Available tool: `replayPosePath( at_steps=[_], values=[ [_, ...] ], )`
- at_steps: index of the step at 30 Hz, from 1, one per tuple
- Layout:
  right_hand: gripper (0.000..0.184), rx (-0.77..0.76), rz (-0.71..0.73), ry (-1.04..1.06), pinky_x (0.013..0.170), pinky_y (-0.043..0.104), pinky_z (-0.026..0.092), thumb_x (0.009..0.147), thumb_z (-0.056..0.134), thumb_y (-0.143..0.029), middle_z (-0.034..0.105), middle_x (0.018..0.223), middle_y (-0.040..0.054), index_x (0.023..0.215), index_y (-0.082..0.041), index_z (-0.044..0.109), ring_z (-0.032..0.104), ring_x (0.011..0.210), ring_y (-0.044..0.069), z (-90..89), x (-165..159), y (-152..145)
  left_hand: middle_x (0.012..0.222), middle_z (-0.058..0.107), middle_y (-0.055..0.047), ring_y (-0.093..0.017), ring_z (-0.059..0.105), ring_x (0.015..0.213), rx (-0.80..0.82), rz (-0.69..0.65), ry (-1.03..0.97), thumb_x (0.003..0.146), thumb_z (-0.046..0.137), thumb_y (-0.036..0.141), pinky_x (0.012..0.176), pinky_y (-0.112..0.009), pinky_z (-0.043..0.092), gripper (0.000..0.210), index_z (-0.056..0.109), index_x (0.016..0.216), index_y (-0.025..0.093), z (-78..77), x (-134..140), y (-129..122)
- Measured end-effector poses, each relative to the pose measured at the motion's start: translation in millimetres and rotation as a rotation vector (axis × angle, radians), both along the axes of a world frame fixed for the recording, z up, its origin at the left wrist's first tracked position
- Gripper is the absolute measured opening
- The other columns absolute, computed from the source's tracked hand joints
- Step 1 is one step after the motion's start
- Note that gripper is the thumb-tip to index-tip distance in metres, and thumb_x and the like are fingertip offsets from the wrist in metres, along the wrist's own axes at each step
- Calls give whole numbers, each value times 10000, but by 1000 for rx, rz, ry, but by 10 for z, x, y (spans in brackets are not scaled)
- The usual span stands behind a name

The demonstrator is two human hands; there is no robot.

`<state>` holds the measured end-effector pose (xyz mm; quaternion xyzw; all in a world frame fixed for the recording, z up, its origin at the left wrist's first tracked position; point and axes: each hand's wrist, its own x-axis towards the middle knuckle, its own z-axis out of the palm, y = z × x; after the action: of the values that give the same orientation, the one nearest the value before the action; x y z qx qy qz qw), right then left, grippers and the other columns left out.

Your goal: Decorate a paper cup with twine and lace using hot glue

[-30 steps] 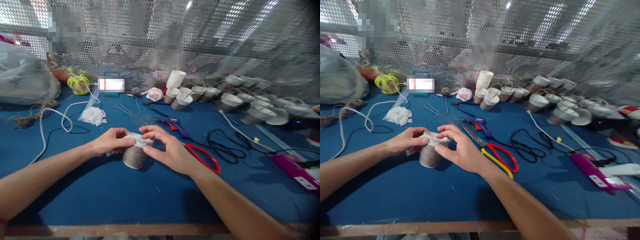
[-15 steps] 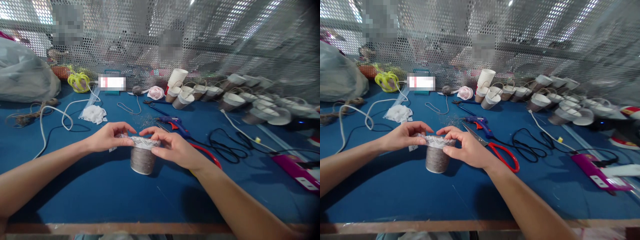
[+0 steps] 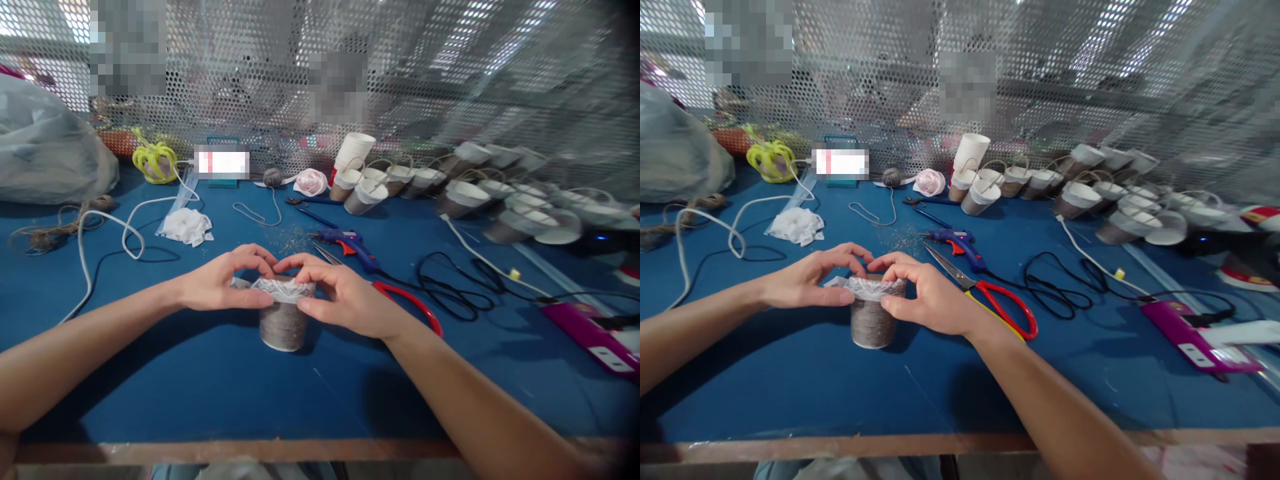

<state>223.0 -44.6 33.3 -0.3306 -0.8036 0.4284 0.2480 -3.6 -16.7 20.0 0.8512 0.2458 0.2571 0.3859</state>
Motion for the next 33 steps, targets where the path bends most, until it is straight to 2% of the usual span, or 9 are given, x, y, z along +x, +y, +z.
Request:
replayPosePath(
  at_steps=[6,11,16,19,22,25,27,29,33],
  values=[
    [68,49,-14,-38,937,376,364,762,555,-128,500,1195,88,801,-181,541,484,1122,206,-17,-13,-5,1072,501,-80,-184,517,1014,-75,28,12,784,596,279,940,-393,396,129,594,752,154,-78,70,-16],
    [164,16,-14,2,891,355,412,761,597,-195,508,1169,79,914,-189,538,512,1080,199,-49,-1,9,1100,498,-69,-186,496,1064,-164,13,1,776,608,273,972,-388,357,124,581,736,158,-88,43,-7],
    [142,-39,-91,21,851,337,431,813,560,-310,547,1119,76,763,-182,527,538,1024,194,-60,-35,3,1092,499,-66,-188,495,1052,-183,-27,33,752,635,277,968,-399,353,144,563,717,158,-76,41,7],
    [169,-53,-110,22,834,331,433,805,569,-315,564,1096,71,720,-179,514,550,983,190,-62,-46,-5,1101,514,-78,-203,504,1058,-123,-17,33,712,676,291,947,-404,381,220,538,839,176,-68,30,-6],
    [170,-71,-123,25,837,332,427,789,587,-319,568,1094,68,722,-176,525,552,976,192,-73,-40,-2,1126,516,-107,-224,491,1088,154,100,-21,701,687,293,925,-412,406,351,483,968,191,-27,-1,-59],
    [176,-123,-157,42,831,335,428,792,580,-331,577,1080,66,727,-173,535,565,927,183,-94,-36,11,1032,541,-95,-225,502,1039,642,178,-1,744,636,230,928,-445,396,185,523,885,188,30,-22,-136],
    [172,-165,-183,51,822,335,429,795,576,-331,584,1071,65,738,-172,547,567,895,176,-102,-42,18,927,563,-66,-211,530,953,900,204,54,754,611,199,939,-477,377,91,556,827,191,47,-13,-180],
    [154,-194,-197,54,818,331,428,792,579,-320,589,1066,65,767,-168,565,564,881,172,-99,-54,18,858,581,-44,-199,544,893,1038,236,103,755,599,192,945,-489,367,59,575,808,199,41,10,-208],
    [156,-209,-209,49,799,319,431,790,577,-301,594,1044,66,846,-157,597,558,841,159,-68,-73,6,816,610,-35,-187,548,858,1129,264,157,769,564,173,929,-465,378,41,586,791,200,11,63,-232]
  ],
)
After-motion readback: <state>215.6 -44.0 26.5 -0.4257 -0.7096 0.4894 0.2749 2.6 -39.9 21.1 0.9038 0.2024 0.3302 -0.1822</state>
